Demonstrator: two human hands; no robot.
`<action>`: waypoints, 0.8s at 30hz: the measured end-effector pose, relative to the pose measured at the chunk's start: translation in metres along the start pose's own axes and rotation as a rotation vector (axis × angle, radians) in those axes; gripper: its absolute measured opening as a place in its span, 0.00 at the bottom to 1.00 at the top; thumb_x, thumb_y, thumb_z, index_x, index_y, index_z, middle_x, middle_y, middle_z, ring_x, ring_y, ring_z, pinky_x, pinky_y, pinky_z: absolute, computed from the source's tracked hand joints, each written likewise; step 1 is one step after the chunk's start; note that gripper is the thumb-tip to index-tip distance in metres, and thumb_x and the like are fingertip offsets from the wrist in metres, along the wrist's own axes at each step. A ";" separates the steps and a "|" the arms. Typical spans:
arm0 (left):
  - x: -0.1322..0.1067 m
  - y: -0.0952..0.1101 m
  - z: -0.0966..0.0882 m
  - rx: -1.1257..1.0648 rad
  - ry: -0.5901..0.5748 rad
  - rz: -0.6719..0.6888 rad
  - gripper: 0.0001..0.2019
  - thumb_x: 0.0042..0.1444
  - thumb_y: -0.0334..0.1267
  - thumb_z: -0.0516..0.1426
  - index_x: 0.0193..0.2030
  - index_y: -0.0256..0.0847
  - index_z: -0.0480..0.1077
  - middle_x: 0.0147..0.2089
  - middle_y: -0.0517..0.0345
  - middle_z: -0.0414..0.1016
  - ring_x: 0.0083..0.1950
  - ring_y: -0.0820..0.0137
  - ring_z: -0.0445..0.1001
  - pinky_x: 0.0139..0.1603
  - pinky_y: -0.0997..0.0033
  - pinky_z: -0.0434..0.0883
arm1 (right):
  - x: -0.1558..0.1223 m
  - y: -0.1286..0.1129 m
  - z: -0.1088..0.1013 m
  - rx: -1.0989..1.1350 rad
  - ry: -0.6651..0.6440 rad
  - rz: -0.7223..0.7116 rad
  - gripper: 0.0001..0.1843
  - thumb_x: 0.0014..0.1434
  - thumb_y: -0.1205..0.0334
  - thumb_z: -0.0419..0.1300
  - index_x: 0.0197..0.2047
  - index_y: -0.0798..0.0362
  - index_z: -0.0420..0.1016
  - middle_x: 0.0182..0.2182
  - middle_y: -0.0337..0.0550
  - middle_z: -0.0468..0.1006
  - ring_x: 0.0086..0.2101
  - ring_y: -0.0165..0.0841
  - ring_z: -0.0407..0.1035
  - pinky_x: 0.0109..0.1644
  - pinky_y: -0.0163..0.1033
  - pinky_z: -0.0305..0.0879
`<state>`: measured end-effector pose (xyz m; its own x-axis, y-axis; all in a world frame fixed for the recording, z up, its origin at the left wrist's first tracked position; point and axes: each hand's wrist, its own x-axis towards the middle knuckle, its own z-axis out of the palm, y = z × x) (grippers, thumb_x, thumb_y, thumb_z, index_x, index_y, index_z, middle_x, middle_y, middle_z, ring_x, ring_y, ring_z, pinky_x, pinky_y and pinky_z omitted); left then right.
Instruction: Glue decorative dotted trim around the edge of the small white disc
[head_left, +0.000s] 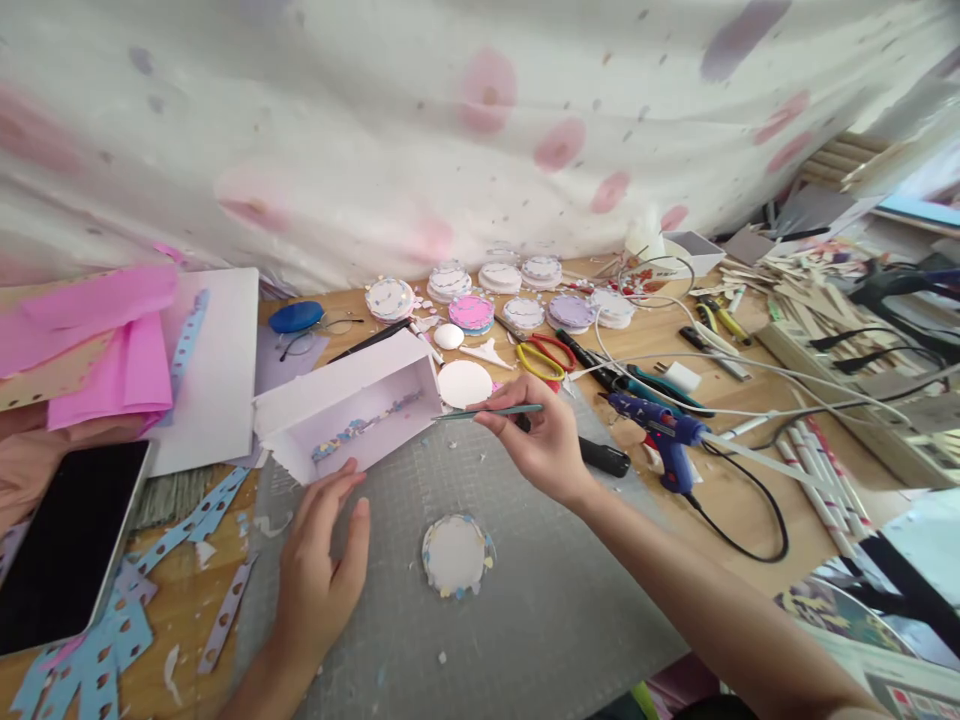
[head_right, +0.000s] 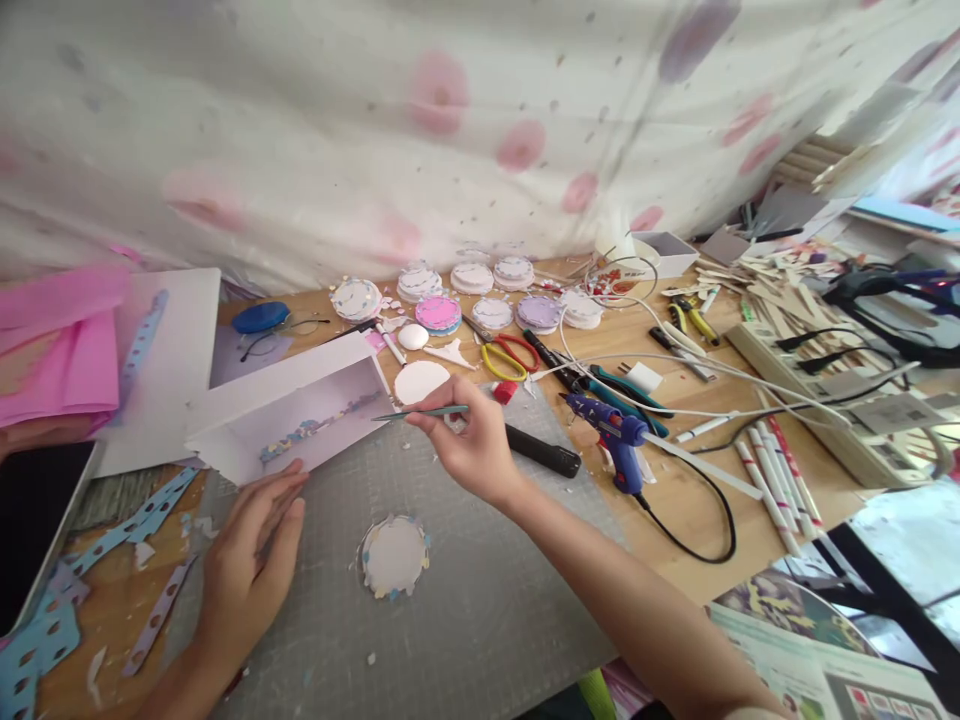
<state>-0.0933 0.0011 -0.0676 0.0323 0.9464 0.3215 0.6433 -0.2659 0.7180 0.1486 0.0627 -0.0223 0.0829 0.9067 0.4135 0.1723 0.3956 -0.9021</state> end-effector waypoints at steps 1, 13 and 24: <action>0.000 0.000 0.000 0.000 -0.001 0.001 0.11 0.62 0.36 0.51 0.51 0.43 0.66 0.55 0.49 0.69 0.58 0.59 0.70 0.59 0.54 0.68 | 0.000 0.000 0.002 -0.012 -0.014 -0.025 0.07 0.54 0.61 0.66 0.30 0.48 0.70 0.29 0.40 0.76 0.33 0.34 0.71 0.35 0.41 0.66; -0.001 0.002 0.000 0.018 -0.005 -0.002 0.11 0.62 0.35 0.51 0.50 0.43 0.66 0.55 0.49 0.69 0.58 0.60 0.69 0.58 0.55 0.69 | 0.007 0.018 0.020 -0.149 -0.295 -0.152 0.08 0.58 0.69 0.59 0.30 0.47 0.71 0.31 0.39 0.80 0.37 0.36 0.76 0.36 0.39 0.68; -0.001 0.003 -0.002 0.054 -0.002 0.028 0.11 0.61 0.34 0.50 0.50 0.42 0.66 0.53 0.49 0.70 0.58 0.60 0.69 0.57 0.57 0.69 | 0.010 0.029 0.043 -0.199 -0.389 -0.141 0.09 0.57 0.71 0.56 0.31 0.46 0.71 0.35 0.39 0.81 0.34 0.33 0.75 0.38 0.37 0.67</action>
<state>-0.0932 -0.0007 -0.0640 0.0528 0.9391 0.3395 0.6825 -0.2821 0.6743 0.1119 0.0900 -0.0496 -0.3232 0.8484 0.4192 0.3436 0.5179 -0.7834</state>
